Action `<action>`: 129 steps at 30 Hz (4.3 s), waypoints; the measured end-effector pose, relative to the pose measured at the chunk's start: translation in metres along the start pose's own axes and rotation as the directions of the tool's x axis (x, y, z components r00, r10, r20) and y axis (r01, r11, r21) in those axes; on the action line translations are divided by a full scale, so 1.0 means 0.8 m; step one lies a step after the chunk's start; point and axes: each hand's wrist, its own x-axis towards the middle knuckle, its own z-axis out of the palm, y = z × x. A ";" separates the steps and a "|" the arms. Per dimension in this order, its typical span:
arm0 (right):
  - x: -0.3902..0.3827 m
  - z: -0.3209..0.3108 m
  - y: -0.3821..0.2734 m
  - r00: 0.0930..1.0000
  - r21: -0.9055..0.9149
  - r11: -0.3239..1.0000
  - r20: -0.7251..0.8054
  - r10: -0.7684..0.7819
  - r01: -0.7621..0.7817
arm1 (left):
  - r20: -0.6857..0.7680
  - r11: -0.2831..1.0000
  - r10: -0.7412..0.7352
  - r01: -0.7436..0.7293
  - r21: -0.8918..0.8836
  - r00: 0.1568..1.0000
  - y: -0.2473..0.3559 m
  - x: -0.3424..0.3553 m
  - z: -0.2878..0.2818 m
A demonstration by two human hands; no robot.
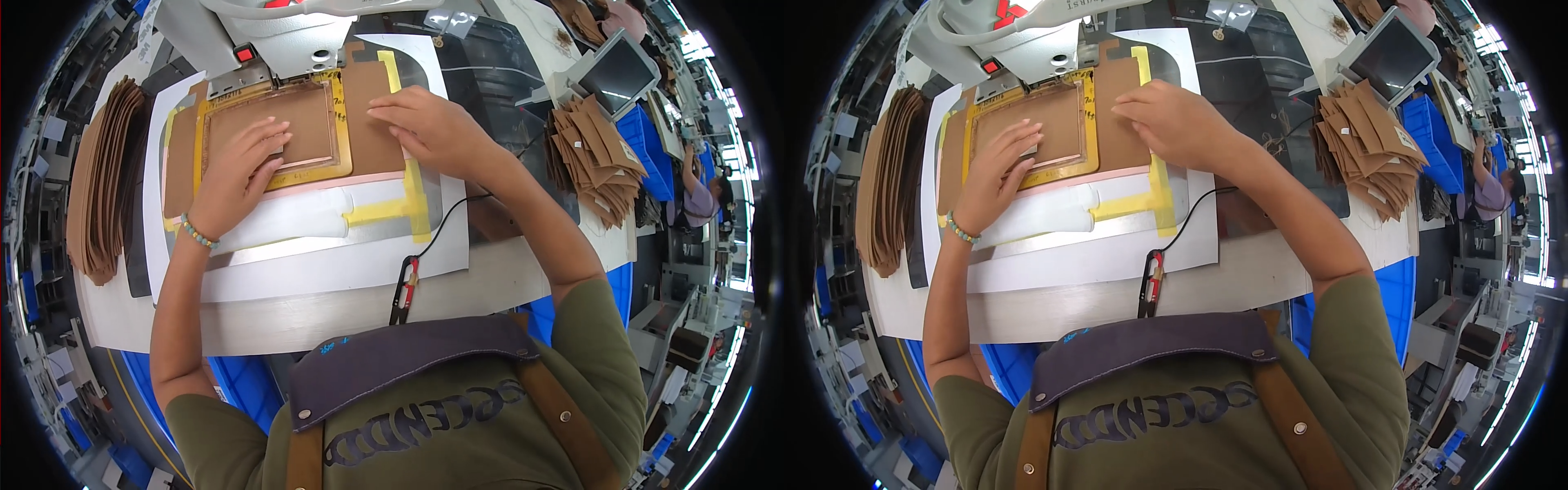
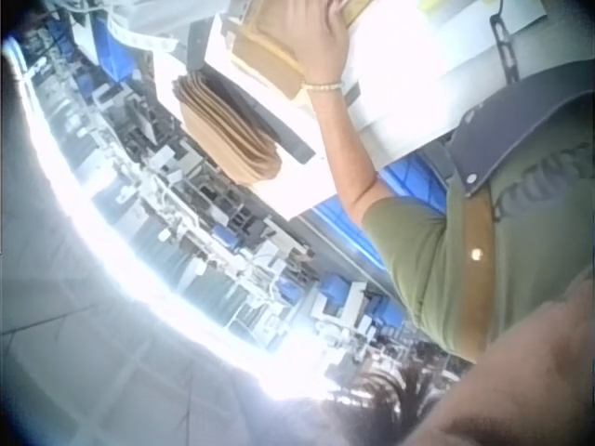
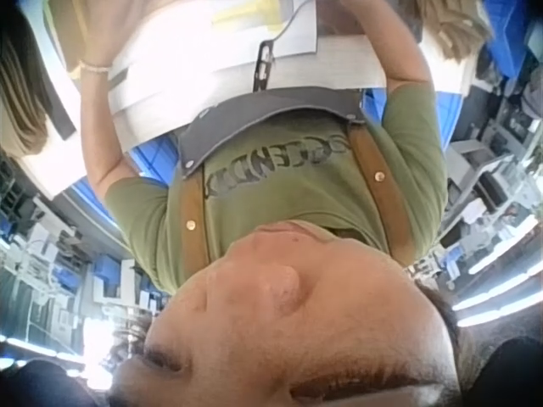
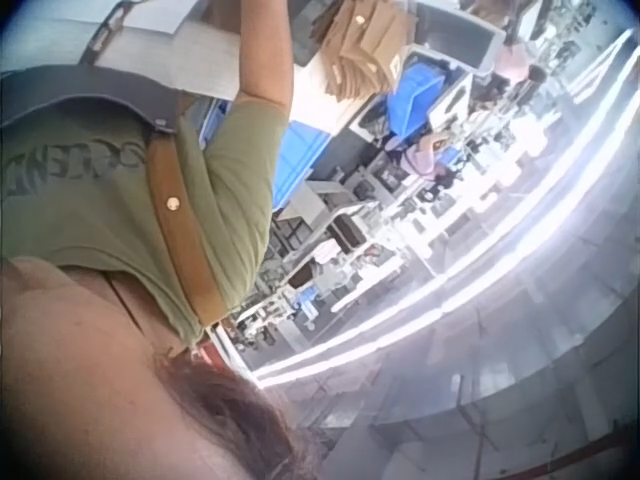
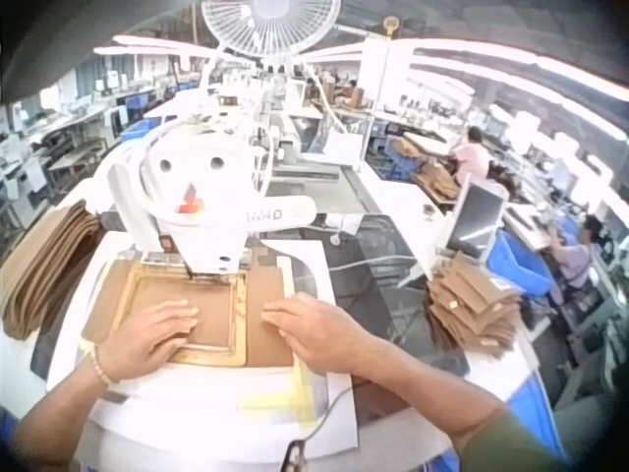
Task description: Sewing a small rectangular label onto a piece of leather material using an industrial sewing machine.
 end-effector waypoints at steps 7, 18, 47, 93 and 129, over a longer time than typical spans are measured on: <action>0.053 0.058 -0.013 0.952 -0.170 0.954 -0.139 -0.273 0.248 | 0.106 0.995 0.100 -0.099 -0.021 0.989 0.005 0.002 0.010; 0.043 0.061 -0.036 0.950 -0.221 0.928 -0.020 -0.312 0.300 | 0.168 0.984 0.126 -0.102 -0.148 0.978 -0.010 0.009 0.003; 0.054 0.064 -0.031 0.952 -0.209 0.940 -0.092 -0.293 0.269 | 0.233 0.979 0.181 -0.198 0.050 0.955 -0.057 0.068 -0.015; -0.027 -0.049 0.019 0.991 -0.119 0.990 -0.117 0.064 -0.078 | -0.202 0.761 -0.414 0.459 0.459 0.888 -0.212 -0.071 -0.065; 0.019 0.020 0.004 0.993 -0.274 0.961 -0.097 -0.061 0.032 | -0.086 0.817 -0.453 0.375 -0.438 0.887 -0.117 0.084 0.007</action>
